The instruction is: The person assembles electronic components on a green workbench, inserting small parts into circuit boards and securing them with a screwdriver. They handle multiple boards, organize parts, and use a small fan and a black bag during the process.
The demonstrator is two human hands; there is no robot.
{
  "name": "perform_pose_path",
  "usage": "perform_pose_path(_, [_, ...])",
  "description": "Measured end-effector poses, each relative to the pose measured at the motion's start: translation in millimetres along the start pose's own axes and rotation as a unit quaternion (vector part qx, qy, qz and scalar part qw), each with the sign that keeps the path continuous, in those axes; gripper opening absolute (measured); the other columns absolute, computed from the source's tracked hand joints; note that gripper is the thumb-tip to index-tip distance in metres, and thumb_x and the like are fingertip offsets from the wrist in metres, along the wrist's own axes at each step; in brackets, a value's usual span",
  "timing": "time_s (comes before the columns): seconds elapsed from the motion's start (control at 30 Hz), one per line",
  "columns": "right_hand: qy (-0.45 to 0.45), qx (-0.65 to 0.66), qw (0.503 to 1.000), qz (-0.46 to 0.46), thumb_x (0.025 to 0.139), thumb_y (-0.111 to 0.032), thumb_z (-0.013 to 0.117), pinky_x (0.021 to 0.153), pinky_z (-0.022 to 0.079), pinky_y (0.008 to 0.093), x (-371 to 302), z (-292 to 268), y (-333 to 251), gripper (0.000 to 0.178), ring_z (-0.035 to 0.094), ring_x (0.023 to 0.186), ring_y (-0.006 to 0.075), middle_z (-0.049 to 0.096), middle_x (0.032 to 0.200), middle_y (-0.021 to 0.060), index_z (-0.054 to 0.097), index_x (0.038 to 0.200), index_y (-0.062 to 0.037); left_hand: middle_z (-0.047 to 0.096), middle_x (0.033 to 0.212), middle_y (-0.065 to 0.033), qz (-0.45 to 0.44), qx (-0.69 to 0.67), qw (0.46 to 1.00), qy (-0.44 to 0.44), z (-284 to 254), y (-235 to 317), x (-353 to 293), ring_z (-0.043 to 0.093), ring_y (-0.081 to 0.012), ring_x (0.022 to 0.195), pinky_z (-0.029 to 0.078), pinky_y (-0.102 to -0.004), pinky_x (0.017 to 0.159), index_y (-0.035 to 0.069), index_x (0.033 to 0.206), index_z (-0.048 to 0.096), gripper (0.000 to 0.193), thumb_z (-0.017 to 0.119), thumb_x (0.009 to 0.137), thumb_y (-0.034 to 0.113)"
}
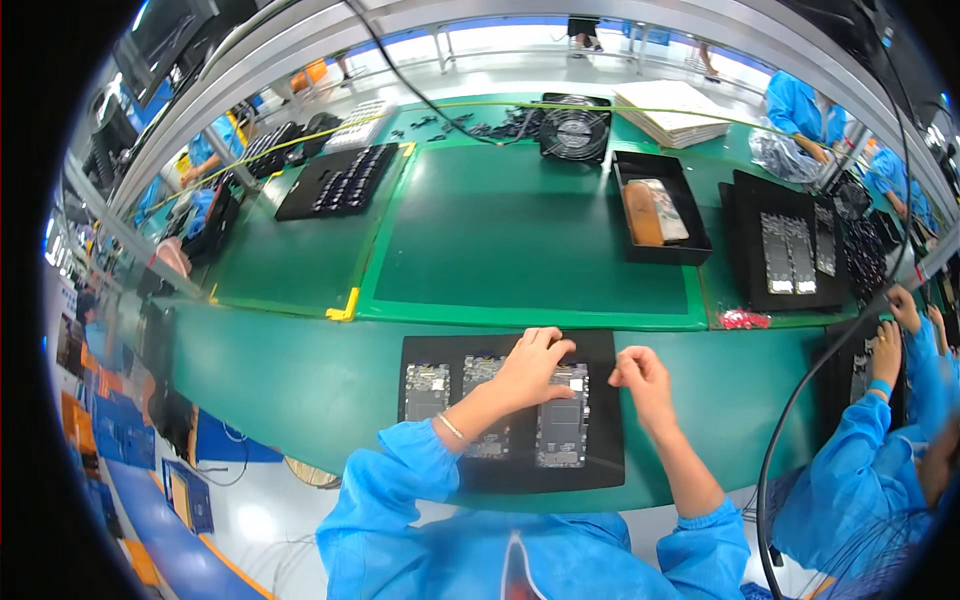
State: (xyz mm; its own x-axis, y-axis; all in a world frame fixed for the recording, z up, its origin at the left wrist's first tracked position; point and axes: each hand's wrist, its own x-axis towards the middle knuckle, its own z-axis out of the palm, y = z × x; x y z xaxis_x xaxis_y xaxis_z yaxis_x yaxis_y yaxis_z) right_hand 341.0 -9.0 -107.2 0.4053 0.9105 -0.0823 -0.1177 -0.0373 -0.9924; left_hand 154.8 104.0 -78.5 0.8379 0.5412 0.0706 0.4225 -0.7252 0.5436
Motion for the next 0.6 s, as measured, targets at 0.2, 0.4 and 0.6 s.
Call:
perform_pose_path(0.2, [-0.052,0.032,0.997,0.056,0.091,-0.012,0.053,0.069,0.048,0.0238,-36.4,13.6,-13.7,0.011,0.059,0.074,0.0101,0.060,0.084,0.0044,0.054,0.094,-0.0014,0.047,0.120,-0.0151,-0.104,0.147,0.983,-0.046,-40.3,-32.8,-48.2,0.041,-0.0340,0.114,0.037,-0.0411,0.097,0.004,0.124,0.046,0.075,0.080,0.061,0.026])
perform_pose_path(0.4, [-0.129,0.007,0.990,0.048,0.089,-0.012,0.054,0.072,0.050,0.0251,-39.3,84.3,-10.8,0.016,0.064,0.082,0.0136,0.063,0.089,0.0081,0.053,0.098,0.0011,0.052,0.114,-0.0102,-0.045,0.030,0.998,0.043,-71.6,-4.9,-84.4,0.048,-0.0292,0.109,0.042,-0.0376,0.091,0.006,0.109,0.054,0.052,0.078,0.063,0.012])
perform_pose_path(0.6, [-0.141,0.066,0.987,0.029,0.089,-0.011,0.054,0.072,0.048,0.0243,-41.7,133.8,-24.5,0.014,0.061,0.080,0.0103,0.062,0.085,0.0061,0.053,0.097,0.0010,0.055,0.110,-0.0103,0.007,0.003,0.991,0.135,-78.6,0.5,-111.7,0.050,-0.0307,0.106,0.043,-0.0391,0.090,0.007,0.106,0.056,0.051,0.079,0.060,0.009])
